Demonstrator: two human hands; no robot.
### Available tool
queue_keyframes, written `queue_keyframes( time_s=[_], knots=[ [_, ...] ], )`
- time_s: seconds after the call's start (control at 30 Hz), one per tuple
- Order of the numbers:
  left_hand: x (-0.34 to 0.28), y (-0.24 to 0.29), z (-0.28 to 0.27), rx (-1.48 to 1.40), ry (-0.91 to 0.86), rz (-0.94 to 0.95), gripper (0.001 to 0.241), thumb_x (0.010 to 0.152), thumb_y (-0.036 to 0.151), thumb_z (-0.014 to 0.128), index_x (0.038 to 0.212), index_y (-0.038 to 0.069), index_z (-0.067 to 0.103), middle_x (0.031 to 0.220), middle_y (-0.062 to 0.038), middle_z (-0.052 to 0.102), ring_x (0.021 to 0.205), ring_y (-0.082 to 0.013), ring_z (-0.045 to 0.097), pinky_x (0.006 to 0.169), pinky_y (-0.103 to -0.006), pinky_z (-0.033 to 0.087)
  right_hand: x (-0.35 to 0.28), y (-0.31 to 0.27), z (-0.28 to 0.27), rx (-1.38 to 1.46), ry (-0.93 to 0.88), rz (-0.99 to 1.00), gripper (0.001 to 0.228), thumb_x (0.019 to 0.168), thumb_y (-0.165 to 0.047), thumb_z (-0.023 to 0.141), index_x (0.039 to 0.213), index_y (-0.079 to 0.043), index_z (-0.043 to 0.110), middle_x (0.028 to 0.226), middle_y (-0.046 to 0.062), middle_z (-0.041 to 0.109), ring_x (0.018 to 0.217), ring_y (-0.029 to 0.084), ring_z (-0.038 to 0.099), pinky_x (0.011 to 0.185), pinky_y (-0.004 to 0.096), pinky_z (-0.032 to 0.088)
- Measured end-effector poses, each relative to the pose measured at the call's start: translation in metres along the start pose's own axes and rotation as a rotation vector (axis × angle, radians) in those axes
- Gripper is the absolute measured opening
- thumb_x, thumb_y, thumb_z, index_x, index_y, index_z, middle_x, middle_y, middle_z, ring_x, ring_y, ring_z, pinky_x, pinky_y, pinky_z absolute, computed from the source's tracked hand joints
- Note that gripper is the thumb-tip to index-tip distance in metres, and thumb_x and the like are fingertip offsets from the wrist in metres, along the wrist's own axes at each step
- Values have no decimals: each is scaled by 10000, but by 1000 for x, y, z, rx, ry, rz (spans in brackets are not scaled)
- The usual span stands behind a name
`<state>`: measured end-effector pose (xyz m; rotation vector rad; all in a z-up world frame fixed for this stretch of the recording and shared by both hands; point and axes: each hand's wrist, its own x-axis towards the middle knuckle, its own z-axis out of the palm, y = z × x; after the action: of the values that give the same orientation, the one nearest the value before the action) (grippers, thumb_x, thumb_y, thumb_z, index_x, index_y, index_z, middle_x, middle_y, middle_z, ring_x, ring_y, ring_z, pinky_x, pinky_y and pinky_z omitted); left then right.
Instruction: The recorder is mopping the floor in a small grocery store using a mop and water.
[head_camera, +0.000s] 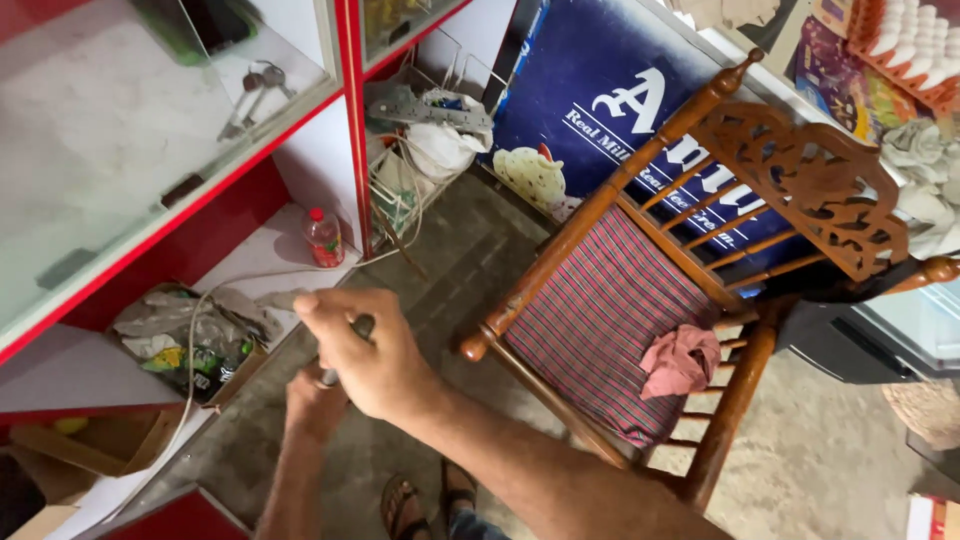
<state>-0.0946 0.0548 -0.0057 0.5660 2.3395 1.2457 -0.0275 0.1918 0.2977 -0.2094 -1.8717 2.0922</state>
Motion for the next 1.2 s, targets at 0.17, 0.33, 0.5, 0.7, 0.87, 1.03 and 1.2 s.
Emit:
queue_keyframes(
  time_s=[0.17,0.33,0.5,0.7,0.87,1.03,1.2],
  knots=[
    [-4,-4,-4,113,122,-144,370,818,327,765,1068,56,734,1013,-133,788,945,-214,751,836,-358,596,-8,-15,16,-29,-13,-58,373,1086,-219,569,757,-43,564,623,-58,470,582,31,443,520,277,362],
    [-38,198,6,-1262,461,366,186,1142,188,477,1108,88,630,1021,77,602,976,-60,568,861,-249,469,-27,-38,11,-183,-92,-162,433,1124,-247,551,738,-51,533,588,-35,479,545,49,466,524,264,378],
    [-52,228,5,-1099,949,482,264,1197,126,465,1002,50,627,942,66,539,894,-69,508,833,-230,447,-40,-17,5,-496,-375,-226,361,1054,-335,545,820,-110,704,561,-31,572,459,82,471,626,344,407],
    [-63,221,-18,-682,1076,16,276,1178,209,475,1089,-16,608,1003,-76,544,917,-182,517,888,-334,477,-31,-21,19,-296,-235,-186,419,1116,-398,516,943,-77,720,670,-3,663,584,48,622,587,278,510],
    [-55,183,-25,-609,941,-144,329,1144,268,489,1131,-43,593,1058,-153,559,967,-245,537,940,-401,484,-46,-8,57,-89,-104,-139,476,1151,-384,498,833,-67,655,639,13,624,583,71,614,606,264,508],
    [-35,111,-22,-921,527,14,360,1083,309,501,1125,-39,585,1117,-174,603,1064,-265,586,1000,-438,475,-40,-49,54,-294,11,-56,403,1130,-324,512,904,-37,685,632,56,635,561,142,642,611,329,537],
    [-25,96,-23,-1200,80,160,403,1023,351,514,1119,-35,576,1177,-196,648,1161,-285,636,1060,-477,466,-35,-67,42,-609,-207,71,355,1047,-297,555,848,-84,757,556,77,637,505,216,641,812,433,235]
  ],
)
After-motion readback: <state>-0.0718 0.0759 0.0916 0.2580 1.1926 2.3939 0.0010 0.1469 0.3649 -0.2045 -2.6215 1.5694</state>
